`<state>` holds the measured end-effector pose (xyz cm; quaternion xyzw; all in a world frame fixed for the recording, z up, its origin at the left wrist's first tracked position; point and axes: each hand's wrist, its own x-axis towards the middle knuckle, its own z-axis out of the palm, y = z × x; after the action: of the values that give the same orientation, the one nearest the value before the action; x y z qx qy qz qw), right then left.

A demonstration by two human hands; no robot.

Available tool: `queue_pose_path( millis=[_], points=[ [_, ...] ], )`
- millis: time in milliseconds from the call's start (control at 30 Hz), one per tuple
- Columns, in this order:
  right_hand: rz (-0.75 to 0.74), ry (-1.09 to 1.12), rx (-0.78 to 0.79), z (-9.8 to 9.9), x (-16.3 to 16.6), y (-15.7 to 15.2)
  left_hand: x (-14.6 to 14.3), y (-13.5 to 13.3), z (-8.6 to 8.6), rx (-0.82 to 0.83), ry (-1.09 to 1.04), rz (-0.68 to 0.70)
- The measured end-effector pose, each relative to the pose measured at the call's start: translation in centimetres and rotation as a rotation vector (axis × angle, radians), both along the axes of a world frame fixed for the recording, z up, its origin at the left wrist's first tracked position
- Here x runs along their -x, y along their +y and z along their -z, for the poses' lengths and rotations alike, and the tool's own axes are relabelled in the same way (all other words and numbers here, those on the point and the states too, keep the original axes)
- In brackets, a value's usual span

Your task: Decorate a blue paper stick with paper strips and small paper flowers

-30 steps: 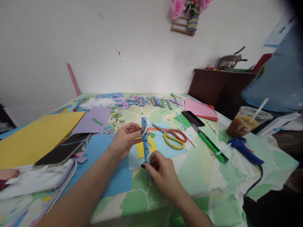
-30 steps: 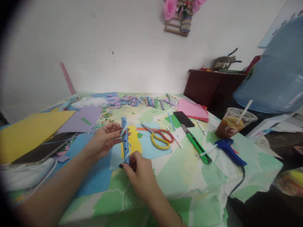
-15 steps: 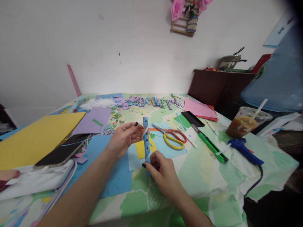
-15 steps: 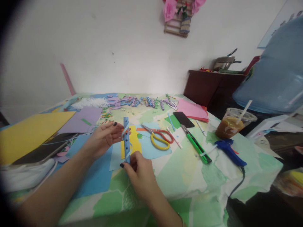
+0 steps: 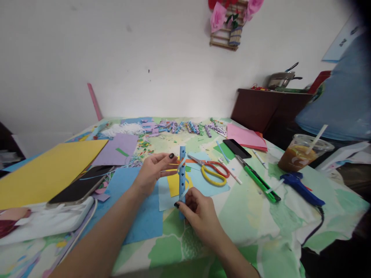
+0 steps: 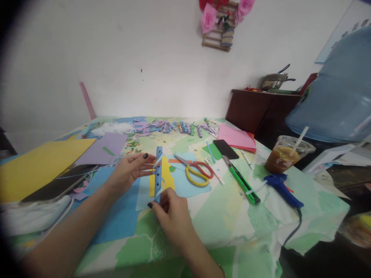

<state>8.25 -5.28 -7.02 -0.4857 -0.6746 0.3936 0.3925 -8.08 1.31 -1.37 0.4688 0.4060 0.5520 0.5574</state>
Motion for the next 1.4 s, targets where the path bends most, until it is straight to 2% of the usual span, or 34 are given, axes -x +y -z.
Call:
queue_pose_path(
  millis=[67, 233, 400, 800, 933, 1167, 1400],
  points=[
    [0.016, -0.019, -0.013, -0.04, 0.05, 0.05, -0.30, -0.28, -0.15, 0.014, 0.032, 0.048],
    [0.029, -0.036, -0.029, -0.11, 0.16, 0.04, -0.56, -0.53, -0.05, 0.003, 0.037, 0.065],
    [0.039, -0.053, -0.030, -0.22, 0.16, 0.04, -0.39, -0.34, 0.12, -0.047, 0.056, 0.051],
    [0.031, -0.058, -0.025, -0.11, 0.10, -0.02, -0.47, -0.27, 0.33, -0.039, 0.077, 0.020],
    [0.061, -0.076, -0.034, -0.07, 0.14, 0.07, -0.47, -0.19, 0.39, -0.057, 0.075, -0.041],
    [0.156, -0.093, -0.052, 0.28, 0.06, 0.43, -0.16, -0.35, 0.22, -0.067, 0.032, -0.035],
    [0.142, -0.063, -0.048, 0.42, 0.15, 0.25, -0.08, -0.22, -0.07, -0.061, 0.055, -0.047]
  ],
)
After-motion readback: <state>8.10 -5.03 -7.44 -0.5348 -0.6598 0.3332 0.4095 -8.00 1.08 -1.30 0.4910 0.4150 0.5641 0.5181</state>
